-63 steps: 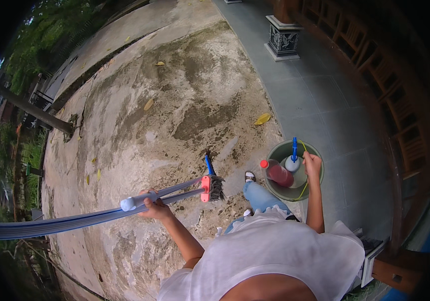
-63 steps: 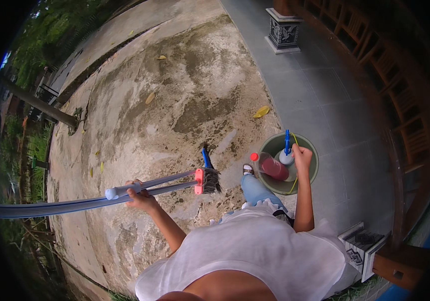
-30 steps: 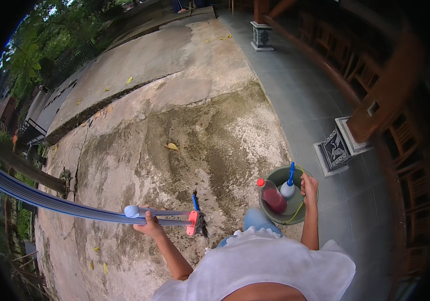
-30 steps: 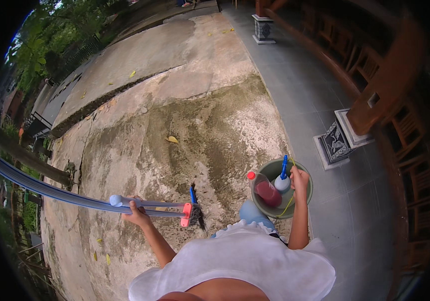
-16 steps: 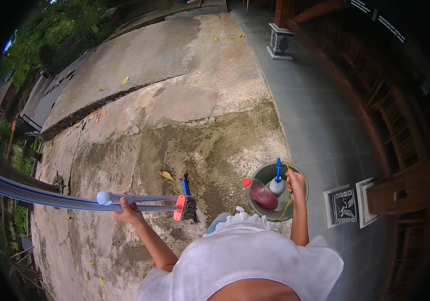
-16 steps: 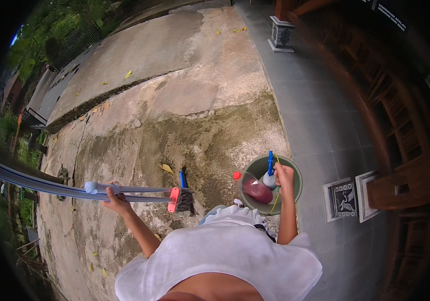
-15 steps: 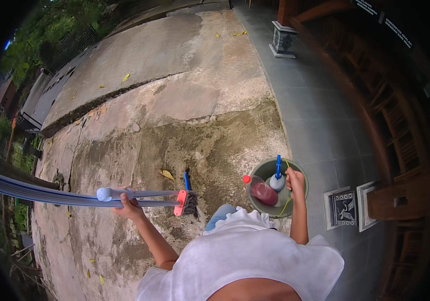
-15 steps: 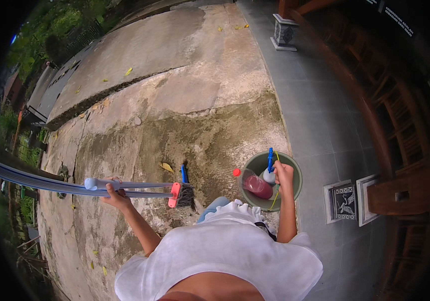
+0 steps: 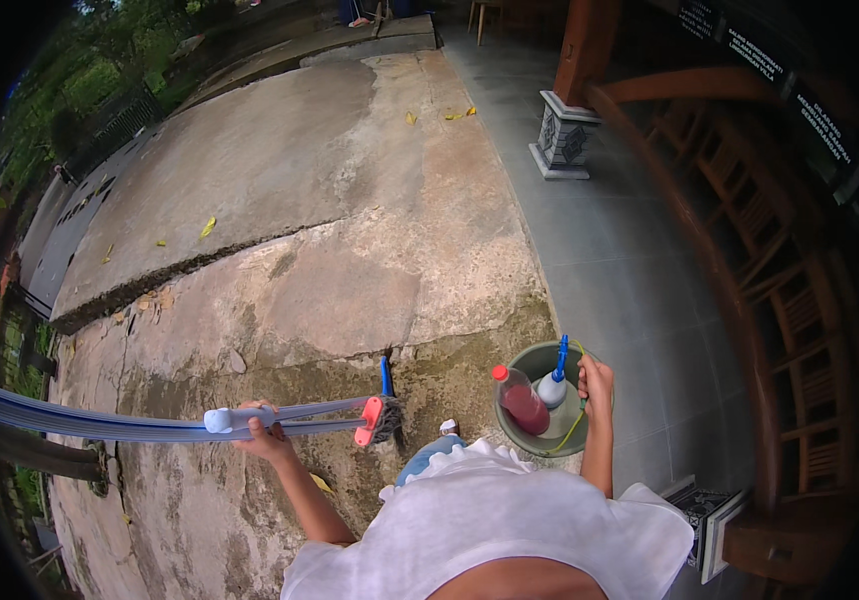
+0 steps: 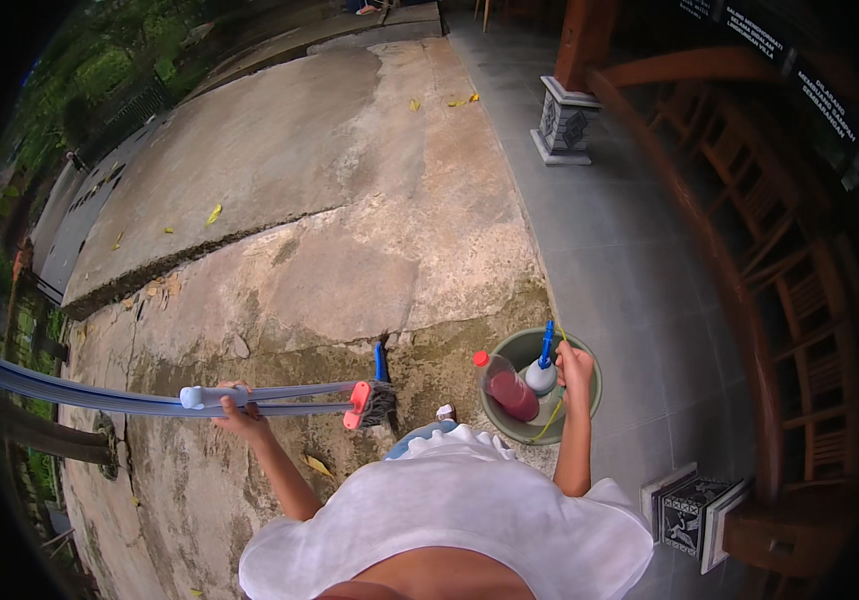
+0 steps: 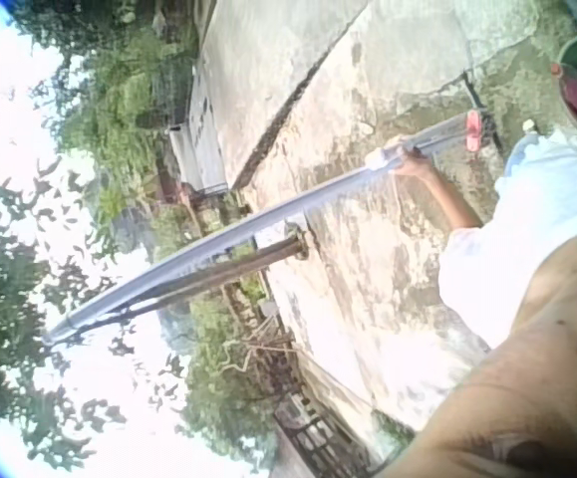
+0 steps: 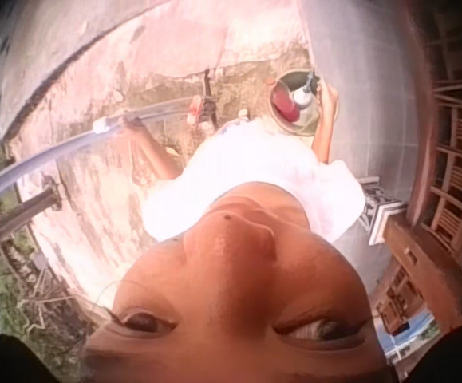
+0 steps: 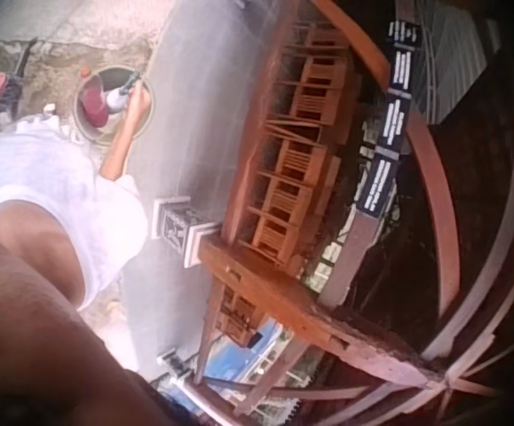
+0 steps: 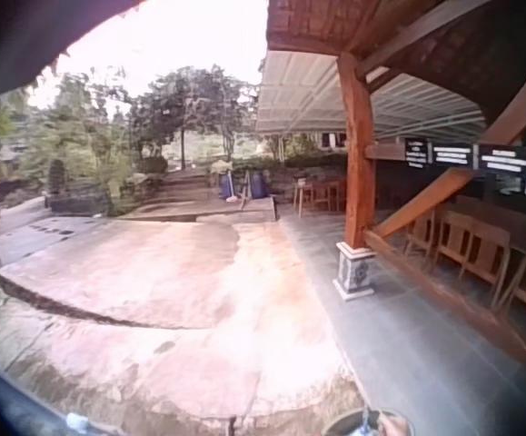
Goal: The person mops a tiled patio area using a spray bottle and a mop, then carries a bucket and mop to a storage area. The person then picks up a plate and cups from a table and washes them at an outdoor sink.
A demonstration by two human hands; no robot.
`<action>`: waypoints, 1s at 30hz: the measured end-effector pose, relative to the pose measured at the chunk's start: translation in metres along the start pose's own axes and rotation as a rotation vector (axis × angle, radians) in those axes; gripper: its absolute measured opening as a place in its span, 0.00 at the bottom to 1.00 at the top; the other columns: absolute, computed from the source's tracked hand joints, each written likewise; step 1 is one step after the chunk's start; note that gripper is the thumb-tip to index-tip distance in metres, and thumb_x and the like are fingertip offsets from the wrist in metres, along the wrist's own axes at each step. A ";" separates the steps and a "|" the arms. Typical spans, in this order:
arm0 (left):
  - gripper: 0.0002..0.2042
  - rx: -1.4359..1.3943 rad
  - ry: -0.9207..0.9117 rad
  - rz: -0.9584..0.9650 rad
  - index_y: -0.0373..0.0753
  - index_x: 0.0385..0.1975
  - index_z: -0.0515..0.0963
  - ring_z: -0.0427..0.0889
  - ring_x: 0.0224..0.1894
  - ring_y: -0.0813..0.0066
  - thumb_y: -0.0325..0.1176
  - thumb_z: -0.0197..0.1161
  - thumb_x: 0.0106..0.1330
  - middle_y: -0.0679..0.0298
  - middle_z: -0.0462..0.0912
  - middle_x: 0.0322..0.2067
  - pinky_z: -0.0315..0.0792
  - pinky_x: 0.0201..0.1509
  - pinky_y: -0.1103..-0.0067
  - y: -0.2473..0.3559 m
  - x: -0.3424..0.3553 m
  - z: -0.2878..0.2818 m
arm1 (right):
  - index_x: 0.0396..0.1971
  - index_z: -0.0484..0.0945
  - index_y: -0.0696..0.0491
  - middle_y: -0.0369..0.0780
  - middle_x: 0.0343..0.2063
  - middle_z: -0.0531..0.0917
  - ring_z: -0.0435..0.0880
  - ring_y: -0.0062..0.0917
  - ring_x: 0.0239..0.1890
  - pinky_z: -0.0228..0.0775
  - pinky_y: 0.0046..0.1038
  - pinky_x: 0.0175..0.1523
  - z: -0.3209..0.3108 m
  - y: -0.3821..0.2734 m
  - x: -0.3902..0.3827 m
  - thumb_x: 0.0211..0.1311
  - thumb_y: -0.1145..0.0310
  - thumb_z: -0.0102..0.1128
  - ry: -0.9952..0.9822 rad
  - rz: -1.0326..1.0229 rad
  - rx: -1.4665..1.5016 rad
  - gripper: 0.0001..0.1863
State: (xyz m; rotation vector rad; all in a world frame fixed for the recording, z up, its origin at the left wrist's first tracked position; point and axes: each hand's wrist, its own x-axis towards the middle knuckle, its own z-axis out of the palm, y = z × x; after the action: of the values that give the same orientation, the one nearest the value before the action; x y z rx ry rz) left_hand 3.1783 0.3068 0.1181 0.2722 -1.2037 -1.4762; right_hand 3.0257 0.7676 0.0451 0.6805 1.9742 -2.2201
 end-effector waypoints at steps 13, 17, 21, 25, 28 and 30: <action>0.17 -0.032 -0.116 0.020 0.30 0.31 0.66 0.73 0.19 0.71 0.34 0.66 0.50 0.59 0.73 0.22 0.68 0.19 0.79 -0.314 0.206 0.308 | 0.14 0.68 0.51 0.27 0.08 0.62 0.54 0.08 0.06 0.41 0.15 0.10 0.167 -0.159 0.396 0.51 0.65 0.54 0.060 -0.058 0.041 0.11; 0.17 0.046 0.015 0.192 0.31 0.26 0.69 0.69 0.13 0.82 0.41 0.65 0.53 0.59 0.73 0.19 0.53 0.08 0.92 -0.389 0.264 0.414 | 0.13 0.68 0.52 0.28 0.08 0.63 0.54 0.09 0.06 0.42 0.15 0.10 0.231 -0.199 0.512 0.51 0.66 0.54 0.037 0.008 0.009 0.12; 0.18 0.128 0.046 0.119 0.32 0.27 0.69 0.63 0.10 0.86 0.42 0.63 0.54 0.60 0.73 0.18 0.51 0.08 0.92 -0.461 0.328 0.491 | 0.14 0.69 0.52 0.28 0.08 0.64 0.54 0.09 0.06 0.43 0.16 0.10 0.284 -0.241 0.625 0.52 0.65 0.54 0.015 0.003 -0.037 0.11; 0.18 0.104 0.109 0.141 0.32 0.28 0.69 0.62 0.09 0.88 0.44 0.62 0.54 0.61 0.73 0.18 0.51 0.07 0.92 -0.543 0.382 0.573 | 0.13 0.68 0.52 0.28 0.08 0.63 0.54 0.09 0.06 0.42 0.16 0.10 0.349 -0.289 0.745 0.52 0.65 0.54 0.014 -0.025 -0.051 0.12; 0.19 0.097 0.070 0.205 0.31 0.28 0.69 0.62 0.09 0.87 0.44 0.62 0.54 0.59 0.73 0.18 0.51 0.07 0.91 -0.621 0.435 0.639 | 0.11 0.66 0.50 0.27 0.07 0.62 0.53 0.09 0.06 0.41 0.16 0.10 0.406 -0.327 0.839 0.51 0.66 0.54 0.023 -0.026 -0.048 0.12; 0.19 0.085 0.041 0.186 0.31 0.27 0.69 0.65 0.12 0.82 0.42 0.64 0.53 0.59 0.73 0.19 0.56 0.10 0.88 -0.664 0.472 0.687 | 0.10 0.65 0.49 0.27 0.06 0.61 0.53 0.09 0.05 0.41 0.16 0.10 0.438 -0.351 0.900 0.50 0.66 0.54 0.035 -0.024 -0.033 0.13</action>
State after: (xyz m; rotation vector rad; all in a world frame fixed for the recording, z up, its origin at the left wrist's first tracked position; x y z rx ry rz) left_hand 2.1254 0.1436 0.1157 0.2395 -1.2268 -1.2555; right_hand 1.9785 0.5998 0.0495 0.7002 2.0411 -2.1982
